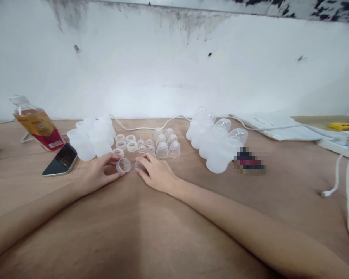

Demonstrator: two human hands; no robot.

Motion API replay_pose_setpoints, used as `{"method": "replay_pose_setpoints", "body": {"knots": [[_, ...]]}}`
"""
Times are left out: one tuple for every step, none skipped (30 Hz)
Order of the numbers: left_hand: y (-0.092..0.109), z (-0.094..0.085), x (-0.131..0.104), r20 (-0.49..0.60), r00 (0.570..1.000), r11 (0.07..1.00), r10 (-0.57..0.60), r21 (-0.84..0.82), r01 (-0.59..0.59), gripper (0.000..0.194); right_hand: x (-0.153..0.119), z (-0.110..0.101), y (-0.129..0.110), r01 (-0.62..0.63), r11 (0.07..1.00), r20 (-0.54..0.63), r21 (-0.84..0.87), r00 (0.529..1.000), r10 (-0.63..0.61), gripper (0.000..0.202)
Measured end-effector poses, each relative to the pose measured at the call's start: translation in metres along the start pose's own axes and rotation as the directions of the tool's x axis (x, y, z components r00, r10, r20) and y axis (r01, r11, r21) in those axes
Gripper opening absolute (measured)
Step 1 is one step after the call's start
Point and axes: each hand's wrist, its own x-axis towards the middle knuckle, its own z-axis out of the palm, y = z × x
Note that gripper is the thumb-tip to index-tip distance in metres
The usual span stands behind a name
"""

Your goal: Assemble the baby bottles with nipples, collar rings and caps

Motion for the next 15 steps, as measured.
{"method": "replay_pose_setpoints", "body": {"knots": [[0.001, 0.0, 0.0, 0.001, 1.0, 1.0, 0.004, 0.009, -0.004, 0.034, 0.0, 0.0, 0.001, -0.003, 1.0, -0.016, 0.026, 1.0, 0.003, 0.028], [0.003, -0.001, 0.0, 0.002, 1.0, 1.0, 0.013, 0.02, -0.013, 0.035, 0.0, 0.0, 0.002, -0.014, 0.998, -0.032, 0.057, 0.999, 0.015, 0.028], [0.004, -0.001, 0.0, 0.0, 1.0, 0.999, 0.028, 0.038, -0.028, 0.036, 0.0, 0.001, 0.003, -0.031, 0.995, -0.047, 0.092, 0.998, 0.035, 0.029], [0.005, -0.001, 0.0, -0.006, 0.999, 0.997, 0.048, 0.062, -0.047, 0.037, 0.001, 0.002, 0.004, -0.053, 0.99, -0.059, 0.127, 0.996, 0.061, 0.03], [0.005, -0.002, 0.0, -0.014, 0.997, 0.994, 0.07, 0.089, -0.068, 0.037, 0.001, 0.002, 0.005, -0.074, 0.985, -0.07, 0.157, 0.994, 0.085, 0.031], [0.006, -0.002, -0.001, -0.024, 0.995, 0.989, 0.093, 0.115, -0.089, 0.036, 0.001, 0.003, 0.006, -0.087, 0.98, -0.081, 0.179, 0.991, 0.103, 0.032], [0.007, -0.003, -0.001, -0.03, 0.993, 0.985, 0.113, 0.137, -0.108, 0.036, 0.001, 0.003, 0.007, -0.09, 0.977, -0.095, 0.193, 0.989, 0.109, 0.031], [0.008, -0.004, -0.001, -0.033, 0.991, 0.98, 0.128, 0.156, -0.122, 0.036, 0.001, 0.004, 0.007, -0.081, 0.977, -0.106, 0.199, 0.989, 0.104, 0.028], [0.009, -0.005, -0.002, -0.03, 0.99, 0.977, 0.139, 0.17, -0.132, 0.036, 0.002, 0.003, 0.007, -0.066, 0.977, -0.117, 0.202, 0.989, 0.091, 0.026], [0.011, -0.005, -0.002, -0.024, 0.989, 0.974, 0.145, 0.18, -0.138, 0.035, 0.002, 0.003, 0.007, -0.049, 0.977, -0.124, 0.209, 0.989, 0.076, 0.024], [0.012, -0.006, -0.002, -0.02, 0.989, 0.972, 0.147, 0.187, -0.14, 0.035, 0.002, 0.003, 0.007, -0.031, 0.975, -0.129, 0.222, 0.99, 0.061, 0.023], [0.013, -0.007, -0.002, -0.014, 0.99, 0.972, 0.143, 0.192, -0.138, 0.035, 0.002, 0.002, 0.006, -0.016, 0.971, -0.134, 0.239, 0.99, 0.05, 0.022], [0.013, -0.008, -0.002, -0.007, 0.991, 0.971, 0.134, 0.199, -0.13, 0.035, 0.002, 0.002, 0.006, -0.003, 0.967, -0.144, 0.256, 0.989, 0.041, 0.022], [0.014, -0.008, -0.002, -0.001, 0.992, 0.971, 0.125, 0.203, -0.122, 0.036, 0.001, 0.001, 0.006, 0.011, 0.962, -0.159, 0.273, 0.987, 0.034, 0.022], [0.014, -0.008, -0.002, 0.007, 0.993, 0.972, 0.119, 0.205, -0.118, 0.036, 0.001, 0.001, 0.006, 0.025, 0.958, -0.178, 0.286, 0.984, 0.028, 0.022]]}}
